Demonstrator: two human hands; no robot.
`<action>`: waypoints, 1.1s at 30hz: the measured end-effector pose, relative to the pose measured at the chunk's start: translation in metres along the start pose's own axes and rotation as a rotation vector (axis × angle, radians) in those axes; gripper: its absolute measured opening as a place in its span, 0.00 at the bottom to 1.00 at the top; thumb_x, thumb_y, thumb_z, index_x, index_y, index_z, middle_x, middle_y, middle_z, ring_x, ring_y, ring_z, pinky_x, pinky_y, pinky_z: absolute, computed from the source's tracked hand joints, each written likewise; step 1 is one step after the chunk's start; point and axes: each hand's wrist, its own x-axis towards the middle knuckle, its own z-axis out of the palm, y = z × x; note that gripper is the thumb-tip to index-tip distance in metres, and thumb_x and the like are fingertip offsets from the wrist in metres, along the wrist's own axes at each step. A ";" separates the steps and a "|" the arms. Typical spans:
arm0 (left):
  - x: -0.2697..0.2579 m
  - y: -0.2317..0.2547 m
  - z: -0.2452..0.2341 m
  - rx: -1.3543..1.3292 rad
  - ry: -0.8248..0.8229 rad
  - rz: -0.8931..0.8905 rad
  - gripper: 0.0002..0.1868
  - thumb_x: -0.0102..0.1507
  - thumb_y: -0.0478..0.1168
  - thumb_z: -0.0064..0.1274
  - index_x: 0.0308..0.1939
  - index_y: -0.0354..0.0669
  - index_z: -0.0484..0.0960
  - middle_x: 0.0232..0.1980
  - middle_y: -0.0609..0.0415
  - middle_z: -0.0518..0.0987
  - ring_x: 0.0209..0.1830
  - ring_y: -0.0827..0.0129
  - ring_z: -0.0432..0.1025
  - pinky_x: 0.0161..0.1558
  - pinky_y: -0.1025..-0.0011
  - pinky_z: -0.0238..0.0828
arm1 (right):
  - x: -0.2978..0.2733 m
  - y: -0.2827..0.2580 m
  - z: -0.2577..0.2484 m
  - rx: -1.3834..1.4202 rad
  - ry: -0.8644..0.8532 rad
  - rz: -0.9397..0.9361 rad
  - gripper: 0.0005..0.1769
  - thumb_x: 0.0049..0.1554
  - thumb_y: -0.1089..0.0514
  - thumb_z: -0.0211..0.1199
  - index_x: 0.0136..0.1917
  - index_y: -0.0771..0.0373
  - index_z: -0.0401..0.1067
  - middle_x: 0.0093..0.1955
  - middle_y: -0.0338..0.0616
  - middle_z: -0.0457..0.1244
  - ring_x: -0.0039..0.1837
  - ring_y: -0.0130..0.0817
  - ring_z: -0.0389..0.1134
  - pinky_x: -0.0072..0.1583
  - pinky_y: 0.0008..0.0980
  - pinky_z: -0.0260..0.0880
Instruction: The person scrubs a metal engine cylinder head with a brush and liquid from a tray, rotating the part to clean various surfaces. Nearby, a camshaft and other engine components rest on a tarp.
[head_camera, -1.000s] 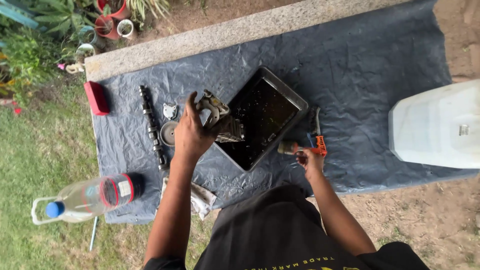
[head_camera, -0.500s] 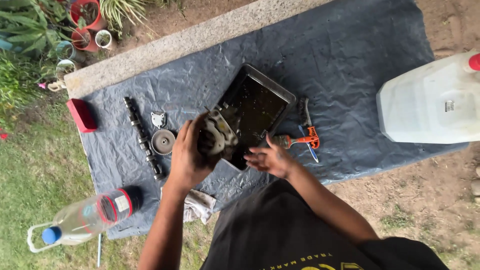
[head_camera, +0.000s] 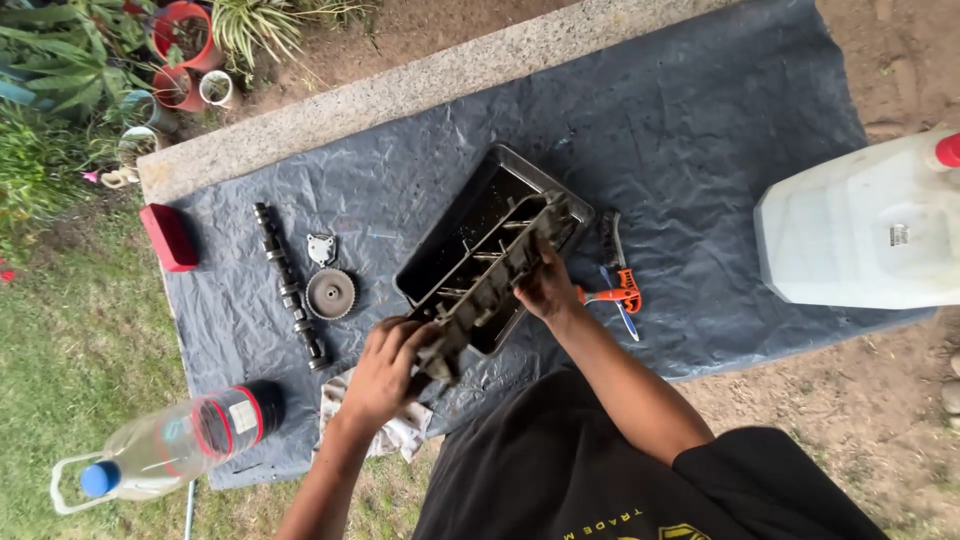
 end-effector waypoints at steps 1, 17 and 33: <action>-0.015 -0.010 0.010 -0.005 0.002 0.002 0.37 0.70 0.63 0.35 0.67 0.36 0.73 0.50 0.45 0.75 0.51 0.46 0.71 0.55 0.54 0.68 | 0.000 -0.006 0.005 -0.001 0.003 -0.004 0.18 0.62 0.41 0.62 0.41 0.56 0.73 0.34 0.40 0.67 0.36 0.35 0.70 0.38 0.25 0.70; -0.058 -0.077 0.140 -0.164 0.080 -0.773 0.55 0.48 0.35 0.72 0.76 0.36 0.59 0.70 0.31 0.61 0.71 0.32 0.59 0.72 0.43 0.57 | -0.018 -0.062 0.061 -1.043 -0.034 -1.056 0.39 0.40 0.59 0.85 0.63 0.62 0.71 0.58 0.48 0.69 0.62 0.38 0.70 0.64 0.42 0.70; 0.125 -0.079 0.020 -0.734 0.008 -0.297 0.74 0.40 0.48 0.82 0.80 0.36 0.49 0.75 0.37 0.60 0.77 0.44 0.57 0.75 0.47 0.52 | 0.011 -0.002 0.056 -1.389 -0.443 -0.939 0.42 0.40 0.67 0.82 0.60 0.65 0.58 0.52 0.63 0.68 0.61 0.63 0.70 0.59 0.59 0.70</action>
